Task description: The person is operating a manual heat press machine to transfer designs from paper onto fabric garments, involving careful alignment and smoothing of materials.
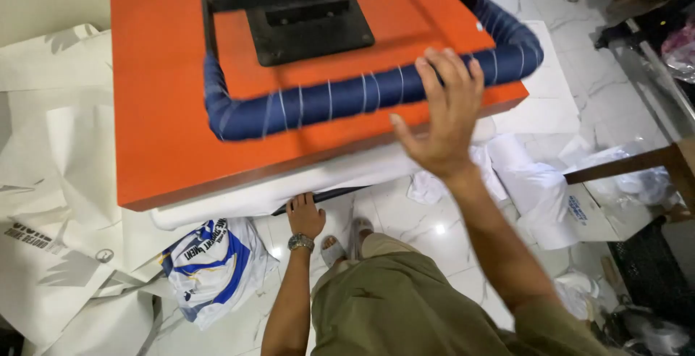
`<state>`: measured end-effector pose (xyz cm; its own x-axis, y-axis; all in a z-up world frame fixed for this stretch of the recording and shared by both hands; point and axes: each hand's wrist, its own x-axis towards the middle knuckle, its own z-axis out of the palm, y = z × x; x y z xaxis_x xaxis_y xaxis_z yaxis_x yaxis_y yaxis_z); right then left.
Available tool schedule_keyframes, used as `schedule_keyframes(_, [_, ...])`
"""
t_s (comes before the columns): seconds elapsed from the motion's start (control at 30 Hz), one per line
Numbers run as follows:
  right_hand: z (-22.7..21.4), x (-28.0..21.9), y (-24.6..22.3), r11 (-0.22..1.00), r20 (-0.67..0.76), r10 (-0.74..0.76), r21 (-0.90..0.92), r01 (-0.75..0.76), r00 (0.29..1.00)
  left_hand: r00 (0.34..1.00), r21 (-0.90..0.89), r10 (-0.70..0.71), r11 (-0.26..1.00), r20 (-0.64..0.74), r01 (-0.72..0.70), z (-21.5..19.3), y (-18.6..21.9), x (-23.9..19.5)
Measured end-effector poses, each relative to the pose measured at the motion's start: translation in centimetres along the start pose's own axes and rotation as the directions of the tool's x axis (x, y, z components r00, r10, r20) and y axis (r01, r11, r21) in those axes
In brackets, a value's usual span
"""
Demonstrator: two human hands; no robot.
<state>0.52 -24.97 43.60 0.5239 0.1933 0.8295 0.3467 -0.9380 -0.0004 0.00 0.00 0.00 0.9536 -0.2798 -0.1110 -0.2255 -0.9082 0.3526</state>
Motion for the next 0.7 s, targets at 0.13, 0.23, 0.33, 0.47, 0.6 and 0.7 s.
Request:
schedule_keyframes(0.13, [3.8, -9.6, -4.2, 0.957, -0.128, 0.183, 0.251, -0.147, 0.975, 0.998, 0.019, 0.026, 1.000, -0.060, -0.025, 0.4, 0.4, -0.9])
schedule_keyframes(0.23, [7.0, -20.6, -7.5, 0.583, 0.478, 0.307, 0.589, -0.560, 0.823, 0.993, 0.082, -0.058, 0.995, 0.099, 0.050, -0.7, 1.7, -2.7])
schedule_keyframes(0.33, [7.7, -35.2, -8.2, 0.390, 0.897, 0.163, 0.325, -0.862, 0.412, 0.993, 0.107, -0.070, 0.993, 0.094, 0.060, -1.3, 2.7, -5.0])
schedule_keyframes(0.47, [6.2, -48.1, -8.9, -0.019, 0.971, 0.088, -0.221, -0.975, -0.222, 0.994, 0.141, -0.051, 0.989, 0.100, 0.037, -0.1, 2.9, -8.5])
schedule_keyframes(0.6, [2.5, -50.2, -11.2, -0.374, 0.923, 0.255, -0.181, -0.910, -0.288, 0.991, 0.126, -0.024, 0.992, 0.134, 0.007, 0.5, 3.3, -13.0])
schedule_keyframes(0.7, [0.5, -48.5, -13.6, -0.528, 0.900, 0.345, -0.049, -0.848, -0.267, 0.988, 0.079, 0.003, 0.997, 0.157, -0.015, -0.3, 3.8, -17.0])
